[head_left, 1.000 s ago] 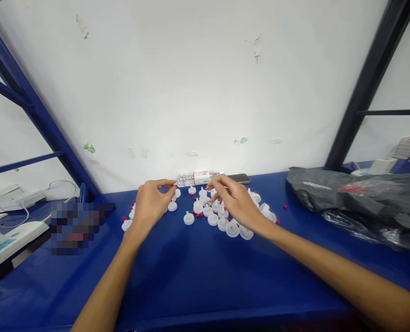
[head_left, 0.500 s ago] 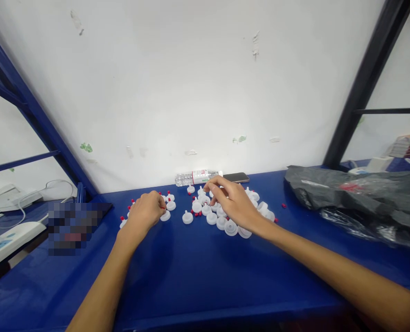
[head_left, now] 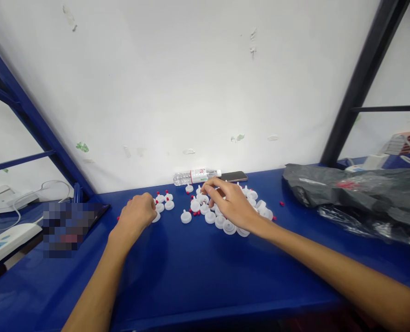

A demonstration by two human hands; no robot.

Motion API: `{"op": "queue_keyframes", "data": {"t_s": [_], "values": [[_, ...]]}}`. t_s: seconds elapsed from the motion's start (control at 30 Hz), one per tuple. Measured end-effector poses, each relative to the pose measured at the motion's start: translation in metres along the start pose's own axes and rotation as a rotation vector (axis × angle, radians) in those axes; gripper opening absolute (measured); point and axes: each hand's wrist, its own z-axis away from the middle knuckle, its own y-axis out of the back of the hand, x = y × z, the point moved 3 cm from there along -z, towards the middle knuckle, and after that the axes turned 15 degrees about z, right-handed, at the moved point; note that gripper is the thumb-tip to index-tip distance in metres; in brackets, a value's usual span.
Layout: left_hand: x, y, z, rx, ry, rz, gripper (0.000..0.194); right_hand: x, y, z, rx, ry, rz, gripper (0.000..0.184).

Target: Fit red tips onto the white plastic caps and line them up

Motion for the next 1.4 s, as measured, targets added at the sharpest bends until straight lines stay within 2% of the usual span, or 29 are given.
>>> {"op": "queue_keyframes", "data": {"t_s": [0.1,0.2,0.33,0.43,0.6,0.67,0.77,0.9,1.03,1.13,1.23,1.4], "values": [[0.009,0.004,0.002,0.045,-0.034,0.023,0.03,0.0,0.0,0.0,0.001,-0.003,-0.002,0.021],[0.028,0.008,0.008,0.045,-0.151,0.097,0.035,0.0,0.0,-0.001,0.009,0.003,0.002,0.022],[0.056,0.002,0.02,-0.142,-0.412,0.271,0.032,-0.001,0.0,-0.001,0.01,0.004,0.029,0.022],[0.062,-0.009,0.023,-0.259,-0.514,0.383,0.024,-0.001,0.0,-0.001,0.012,0.008,0.047,0.022],[0.057,-0.014,0.018,-0.274,-0.536,0.421,0.019,-0.001,0.0,-0.002,0.018,0.034,0.094,0.022],[0.059,-0.008,0.02,-0.289,-0.521,0.482,0.019,-0.001,-0.001,-0.002,0.029,0.065,0.132,0.022],[0.068,0.005,0.03,-0.285,-0.48,0.693,0.021,0.001,-0.004,-0.002,0.033,0.115,0.205,0.018],[0.077,0.014,0.037,-0.181,-0.44,0.905,0.027,0.003,-0.007,0.0,0.0,0.13,0.221,0.027],[0.076,0.005,0.029,-0.154,-0.447,1.018,0.044,0.005,-0.004,-0.001,0.049,0.107,0.222,0.025],[0.068,-0.01,0.018,-0.132,-0.405,0.87,0.049,0.007,0.0,-0.004,0.096,0.085,0.263,0.024],[0.059,-0.027,0.01,-0.145,-0.36,0.668,0.037,0.008,0.002,-0.005,0.101,0.073,0.282,0.024],[0.052,-0.047,0.005,-0.196,-0.368,0.598,0.029,0.005,0.0,-0.003,0.098,0.102,0.283,0.019]]}}
